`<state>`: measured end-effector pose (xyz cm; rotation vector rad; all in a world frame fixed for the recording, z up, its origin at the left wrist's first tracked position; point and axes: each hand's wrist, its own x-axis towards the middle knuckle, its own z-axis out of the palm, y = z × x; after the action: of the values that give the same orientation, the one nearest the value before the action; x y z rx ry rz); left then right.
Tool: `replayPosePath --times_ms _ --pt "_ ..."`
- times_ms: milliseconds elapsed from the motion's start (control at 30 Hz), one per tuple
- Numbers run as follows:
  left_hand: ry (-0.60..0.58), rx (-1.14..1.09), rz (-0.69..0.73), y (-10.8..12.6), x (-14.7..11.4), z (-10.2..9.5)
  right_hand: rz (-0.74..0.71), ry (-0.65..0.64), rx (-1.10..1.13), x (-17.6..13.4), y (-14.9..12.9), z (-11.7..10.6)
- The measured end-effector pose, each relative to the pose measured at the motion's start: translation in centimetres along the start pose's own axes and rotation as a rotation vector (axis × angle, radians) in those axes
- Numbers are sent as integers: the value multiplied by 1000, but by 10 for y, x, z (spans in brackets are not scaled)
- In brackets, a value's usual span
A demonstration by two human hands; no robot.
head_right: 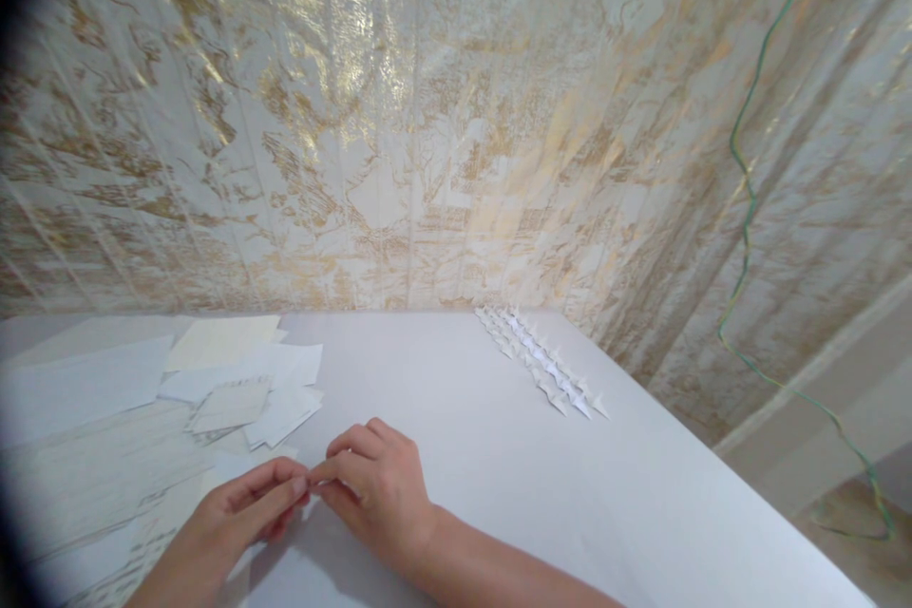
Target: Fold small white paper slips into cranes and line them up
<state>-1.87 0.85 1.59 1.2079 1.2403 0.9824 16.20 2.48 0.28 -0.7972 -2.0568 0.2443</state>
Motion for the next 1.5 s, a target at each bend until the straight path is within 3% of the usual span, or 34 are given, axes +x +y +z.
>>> replayPosePath --times_ms 200,367,467,567,800,1000,1167,1367,1500 --pt "-95 -399 -241 1 -7 1 4 5 28 3 -1 -2" --pt "-110 -488 -315 2 -5 4 15 38 130 4 -5 -4" --pt "-155 -478 -270 0 -3 5 79 72 228 4 -7 -4" --pt "-150 -355 -130 -2 0 4 173 109 341 4 -8 -3" --pt "41 146 241 -5 -1 -2 456 138 560 3 -10 5" --pt "53 343 401 -4 -4 -3 569 144 666 -1 -14 13" --pt "64 371 419 -6 -7 -4 589 123 643 0 -19 11" --pt "-41 243 206 -11 -9 3 736 130 778 -1 -17 15" --pt "-13 148 188 -17 -4 2 756 142 915 -3 -12 21"
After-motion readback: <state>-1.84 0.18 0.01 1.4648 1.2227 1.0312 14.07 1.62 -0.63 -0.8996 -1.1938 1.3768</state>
